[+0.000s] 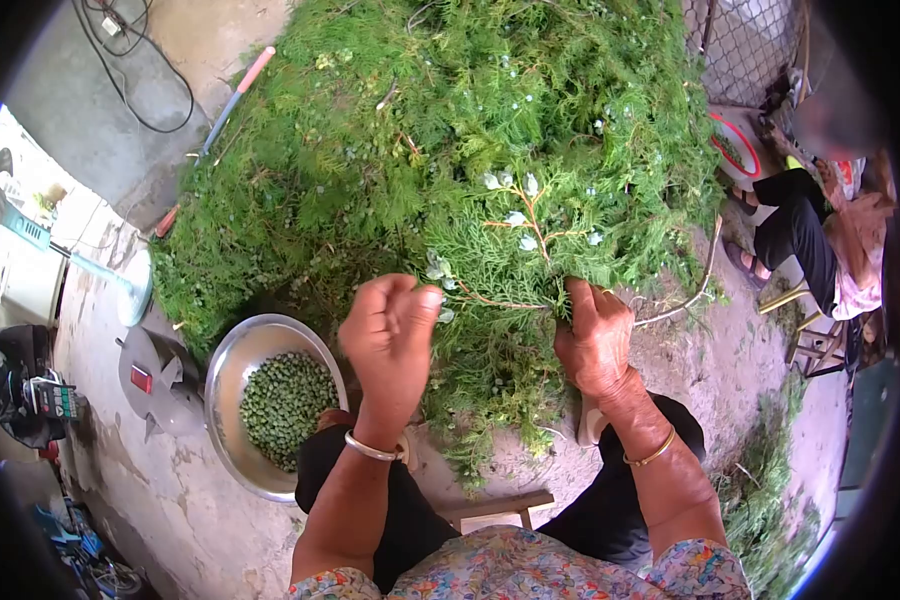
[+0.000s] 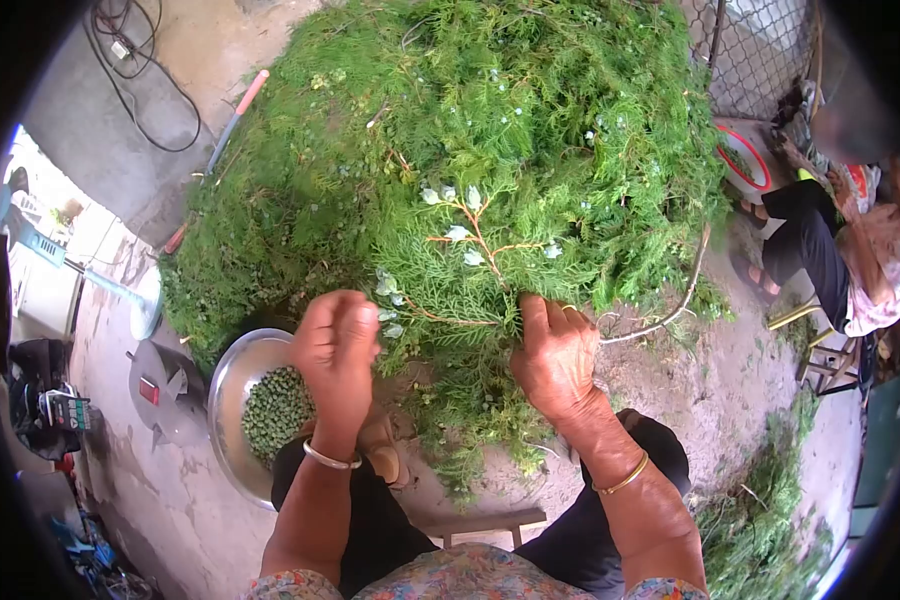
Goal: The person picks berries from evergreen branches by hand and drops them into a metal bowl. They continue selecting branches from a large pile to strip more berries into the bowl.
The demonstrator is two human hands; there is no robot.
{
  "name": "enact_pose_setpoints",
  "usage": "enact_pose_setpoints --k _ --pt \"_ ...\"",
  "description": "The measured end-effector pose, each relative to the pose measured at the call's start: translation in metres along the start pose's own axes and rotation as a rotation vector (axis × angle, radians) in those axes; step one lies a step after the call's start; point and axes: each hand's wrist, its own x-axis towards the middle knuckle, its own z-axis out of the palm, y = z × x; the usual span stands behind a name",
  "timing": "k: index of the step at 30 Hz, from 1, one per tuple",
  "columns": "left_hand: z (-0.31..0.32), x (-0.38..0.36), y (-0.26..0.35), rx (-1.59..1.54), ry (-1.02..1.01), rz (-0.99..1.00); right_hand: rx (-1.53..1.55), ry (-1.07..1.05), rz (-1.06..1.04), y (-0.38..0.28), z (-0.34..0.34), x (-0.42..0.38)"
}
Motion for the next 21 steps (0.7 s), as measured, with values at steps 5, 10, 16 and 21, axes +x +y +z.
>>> enact_pose_setpoints --k 5,10,16,21 --pt "0.013 -0.012 -0.004 0.153 -0.109 0.026 -0.007 -0.012 0.016 -0.002 -0.001 -0.002" --pt "0.008 -0.001 0.005 -0.065 -0.083 -0.166 -0.008 -0.015 0.015 0.0 0.0 -0.003" --pt "-0.012 0.017 0.002 -0.209 -0.022 -0.296 -0.013 -0.07 0.015 0.005 -0.004 -0.004" --pt "-0.057 0.054 -0.007 -0.76 0.135 -0.388 -0.048 -0.013 0.055 0.02 -0.008 -0.008"
